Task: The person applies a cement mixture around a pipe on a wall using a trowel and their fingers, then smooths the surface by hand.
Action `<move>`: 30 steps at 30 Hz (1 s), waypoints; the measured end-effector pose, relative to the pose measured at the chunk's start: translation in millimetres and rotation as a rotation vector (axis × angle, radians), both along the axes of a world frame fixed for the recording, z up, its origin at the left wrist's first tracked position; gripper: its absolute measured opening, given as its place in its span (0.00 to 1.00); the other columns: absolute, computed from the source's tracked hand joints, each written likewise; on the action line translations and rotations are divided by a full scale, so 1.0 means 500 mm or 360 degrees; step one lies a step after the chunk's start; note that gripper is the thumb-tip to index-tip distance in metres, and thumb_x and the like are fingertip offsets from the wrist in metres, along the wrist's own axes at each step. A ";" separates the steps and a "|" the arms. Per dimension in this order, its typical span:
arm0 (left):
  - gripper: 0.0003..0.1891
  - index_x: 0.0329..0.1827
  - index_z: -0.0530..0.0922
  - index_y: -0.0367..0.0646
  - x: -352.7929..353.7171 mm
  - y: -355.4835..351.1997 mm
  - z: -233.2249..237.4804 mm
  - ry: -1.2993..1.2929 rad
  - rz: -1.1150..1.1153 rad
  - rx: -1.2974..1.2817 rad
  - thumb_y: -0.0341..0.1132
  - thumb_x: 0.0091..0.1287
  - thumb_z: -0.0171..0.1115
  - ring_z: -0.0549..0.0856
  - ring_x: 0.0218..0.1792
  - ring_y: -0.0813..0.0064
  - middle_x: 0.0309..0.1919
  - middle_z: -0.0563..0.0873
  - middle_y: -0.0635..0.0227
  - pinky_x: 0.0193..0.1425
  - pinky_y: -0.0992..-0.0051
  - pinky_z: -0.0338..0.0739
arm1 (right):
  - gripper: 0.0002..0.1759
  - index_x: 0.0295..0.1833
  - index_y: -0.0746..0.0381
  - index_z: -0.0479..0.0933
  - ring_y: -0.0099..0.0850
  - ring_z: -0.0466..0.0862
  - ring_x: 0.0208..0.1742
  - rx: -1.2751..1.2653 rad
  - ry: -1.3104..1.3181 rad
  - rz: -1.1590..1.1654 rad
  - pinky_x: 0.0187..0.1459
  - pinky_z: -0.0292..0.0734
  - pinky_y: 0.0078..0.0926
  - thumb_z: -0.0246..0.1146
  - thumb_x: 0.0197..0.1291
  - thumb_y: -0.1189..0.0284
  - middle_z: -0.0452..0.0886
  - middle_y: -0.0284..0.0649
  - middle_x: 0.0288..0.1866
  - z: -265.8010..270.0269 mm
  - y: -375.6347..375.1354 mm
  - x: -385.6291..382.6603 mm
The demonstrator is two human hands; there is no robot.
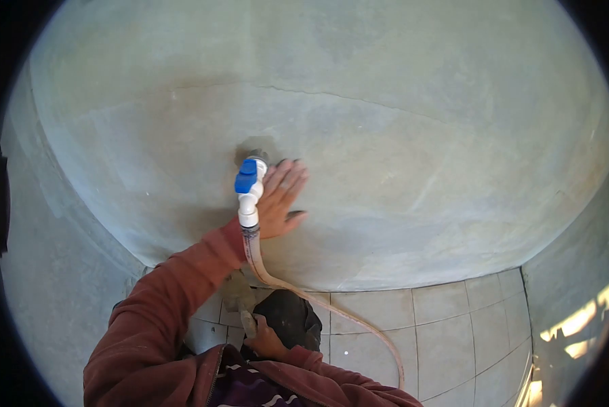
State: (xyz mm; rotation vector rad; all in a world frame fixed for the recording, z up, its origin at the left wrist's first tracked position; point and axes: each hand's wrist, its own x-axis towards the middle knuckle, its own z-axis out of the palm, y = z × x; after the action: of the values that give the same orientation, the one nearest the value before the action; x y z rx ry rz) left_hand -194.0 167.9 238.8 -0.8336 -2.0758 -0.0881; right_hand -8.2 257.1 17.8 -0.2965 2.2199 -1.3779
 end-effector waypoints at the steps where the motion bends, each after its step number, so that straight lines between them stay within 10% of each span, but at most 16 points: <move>1: 0.39 0.68 0.63 0.42 0.001 -0.025 -0.014 -0.0043 0.0007 -0.0008 0.51 0.54 0.63 0.62 0.70 0.60 0.67 0.66 0.57 0.71 0.59 0.57 | 0.43 0.64 0.69 0.53 0.56 0.80 0.48 -0.0035 0.0036 0.0015 0.50 0.75 0.41 0.65 0.45 0.67 0.76 0.66 0.46 0.000 0.000 -0.001; 17: 0.30 0.56 0.74 0.41 0.036 -0.114 -0.030 -0.0394 0.0191 -0.0026 0.50 0.53 0.63 0.68 0.63 0.51 0.58 0.74 0.54 0.68 0.56 0.59 | 0.42 0.64 0.69 0.53 0.55 0.81 0.46 -0.0022 -0.0011 0.0207 0.47 0.76 0.42 0.66 0.44 0.68 0.77 0.65 0.44 0.006 -0.002 -0.015; 20: 0.39 0.66 0.65 0.39 0.033 -0.158 -0.043 0.0028 0.0076 -0.0214 0.48 0.51 0.63 0.62 0.69 0.65 0.67 0.65 0.59 0.73 0.61 0.52 | 0.42 0.63 0.68 0.54 0.54 0.81 0.45 -0.0075 0.0026 0.0301 0.46 0.76 0.42 0.66 0.44 0.68 0.78 0.63 0.43 -0.010 -0.006 -0.018; 30: 0.43 0.69 0.57 0.35 0.060 -0.109 -0.059 -0.0087 0.0335 0.0120 0.54 0.57 0.58 0.57 0.71 0.51 0.70 0.58 0.49 0.73 0.54 0.51 | 0.41 0.62 0.68 0.56 0.53 0.80 0.48 -0.0120 0.0067 0.0279 0.50 0.74 0.40 0.66 0.42 0.70 0.77 0.60 0.47 0.008 -0.010 -0.021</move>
State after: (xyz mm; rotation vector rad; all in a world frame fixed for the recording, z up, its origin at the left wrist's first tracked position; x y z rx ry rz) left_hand -164.1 113.6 209.3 -0.5695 -2.1849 -0.0748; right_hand -18.5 252.1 21.7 -0.5379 2.1222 -1.3731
